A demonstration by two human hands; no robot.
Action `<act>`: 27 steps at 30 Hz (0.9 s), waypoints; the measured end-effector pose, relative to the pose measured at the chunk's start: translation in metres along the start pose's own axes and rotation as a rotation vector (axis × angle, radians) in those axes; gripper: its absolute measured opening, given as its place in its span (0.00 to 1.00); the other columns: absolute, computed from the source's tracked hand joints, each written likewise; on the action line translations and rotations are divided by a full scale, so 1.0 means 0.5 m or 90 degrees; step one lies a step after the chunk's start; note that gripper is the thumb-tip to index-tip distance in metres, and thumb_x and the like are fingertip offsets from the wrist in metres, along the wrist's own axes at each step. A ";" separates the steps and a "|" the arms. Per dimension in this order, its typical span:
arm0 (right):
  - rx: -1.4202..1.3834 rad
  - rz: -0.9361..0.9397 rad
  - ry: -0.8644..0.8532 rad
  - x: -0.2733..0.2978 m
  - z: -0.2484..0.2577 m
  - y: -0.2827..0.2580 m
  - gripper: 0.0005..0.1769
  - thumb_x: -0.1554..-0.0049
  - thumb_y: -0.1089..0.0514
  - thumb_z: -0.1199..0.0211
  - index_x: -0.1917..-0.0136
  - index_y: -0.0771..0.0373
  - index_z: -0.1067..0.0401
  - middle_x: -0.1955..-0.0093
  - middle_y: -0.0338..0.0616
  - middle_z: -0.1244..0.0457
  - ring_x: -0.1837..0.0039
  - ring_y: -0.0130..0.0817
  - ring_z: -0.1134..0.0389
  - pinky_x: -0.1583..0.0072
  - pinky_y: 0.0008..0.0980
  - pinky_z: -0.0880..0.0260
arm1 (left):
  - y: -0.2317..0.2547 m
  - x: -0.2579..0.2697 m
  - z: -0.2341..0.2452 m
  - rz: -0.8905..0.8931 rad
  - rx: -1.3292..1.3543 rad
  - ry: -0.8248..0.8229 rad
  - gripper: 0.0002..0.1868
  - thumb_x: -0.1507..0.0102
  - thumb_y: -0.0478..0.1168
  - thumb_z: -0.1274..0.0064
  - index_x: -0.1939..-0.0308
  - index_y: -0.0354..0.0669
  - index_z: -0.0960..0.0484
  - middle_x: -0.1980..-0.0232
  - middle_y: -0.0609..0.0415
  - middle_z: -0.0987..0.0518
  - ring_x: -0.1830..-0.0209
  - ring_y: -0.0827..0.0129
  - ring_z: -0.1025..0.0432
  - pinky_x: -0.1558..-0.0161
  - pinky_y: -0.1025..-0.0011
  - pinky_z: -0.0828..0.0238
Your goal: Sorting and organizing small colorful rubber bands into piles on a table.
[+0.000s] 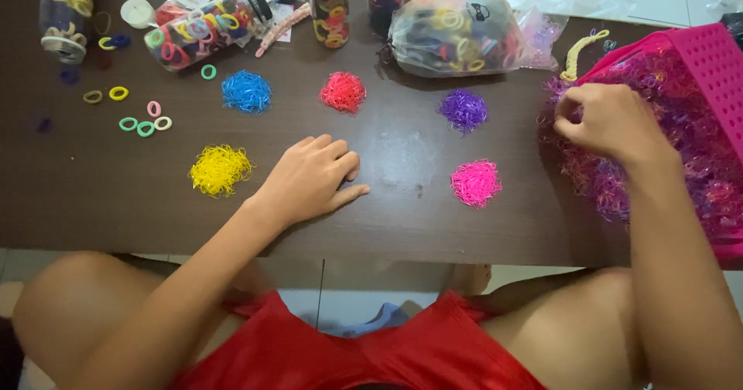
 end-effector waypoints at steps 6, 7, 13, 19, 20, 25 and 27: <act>-0.202 -0.012 0.012 0.013 0.024 -0.020 0.09 0.45 0.59 0.30 0.49 0.57 0.18 0.60 0.46 0.27 0.73 0.34 0.40 0.64 0.35 0.36 | -0.001 0.001 -0.001 0.004 0.014 0.007 0.16 0.36 0.53 0.40 0.67 0.48 0.25 0.65 0.57 0.27 0.65 0.63 0.31 0.55 0.66 0.33; -0.202 -0.013 0.012 0.010 0.013 -0.020 0.09 0.45 0.59 0.30 0.49 0.57 0.18 0.60 0.46 0.27 0.73 0.34 0.40 0.64 0.35 0.36 | -0.001 0.001 -0.002 0.004 0.014 0.007 0.16 0.36 0.53 0.40 0.67 0.48 0.25 0.65 0.57 0.27 0.65 0.63 0.31 0.55 0.66 0.33; -0.231 0.145 0.092 0.012 0.022 -0.074 0.12 0.45 0.60 0.28 0.47 0.63 0.19 0.49 0.46 0.28 0.57 0.40 0.30 0.51 0.37 0.28 | -0.003 0.000 -0.005 0.005 0.014 0.000 0.16 0.35 0.53 0.41 0.67 0.49 0.24 0.65 0.58 0.27 0.66 0.65 0.32 0.56 0.67 0.33; -0.191 0.157 0.094 0.010 0.014 -0.071 0.10 0.44 0.63 0.31 0.48 0.60 0.19 0.48 0.45 0.28 0.55 0.39 0.29 0.49 0.37 0.27 | -0.003 -0.001 -0.006 0.009 0.012 0.010 0.16 0.36 0.53 0.40 0.68 0.49 0.25 0.66 0.58 0.28 0.66 0.64 0.31 0.56 0.67 0.33; -0.188 0.181 0.109 0.011 0.012 -0.073 0.10 0.45 0.59 0.29 0.49 0.60 0.18 0.51 0.43 0.28 0.58 0.38 0.31 0.51 0.36 0.29 | -0.003 -0.002 -0.005 0.012 0.018 0.008 0.16 0.36 0.54 0.39 0.67 0.48 0.24 0.65 0.58 0.27 0.66 0.65 0.31 0.56 0.67 0.32; -0.192 0.196 0.108 0.021 0.015 -0.117 0.10 0.48 0.58 0.27 0.51 0.61 0.18 0.56 0.43 0.30 0.62 0.37 0.33 0.57 0.35 0.30 | 0.064 -0.043 0.063 -0.004 0.129 0.101 0.15 0.34 0.45 0.41 0.46 0.44 0.21 0.61 0.55 0.25 0.64 0.68 0.33 0.59 0.70 0.33; -0.020 0.252 0.194 0.006 -0.022 -0.111 0.13 0.46 0.49 0.31 0.53 0.58 0.21 0.57 0.45 0.34 0.57 0.46 0.32 0.52 0.42 0.29 | 0.146 -0.056 0.148 -0.028 0.401 0.284 0.21 0.33 0.39 0.49 0.35 0.44 0.28 0.40 0.45 0.24 0.44 0.57 0.28 0.38 0.59 0.27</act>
Point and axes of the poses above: each hand's wrist, its own x-axis away from the middle knuckle, its own z-axis out of the back of the hand, y = z × x, the point moved 3 cm from there along -x, towards the middle knuckle
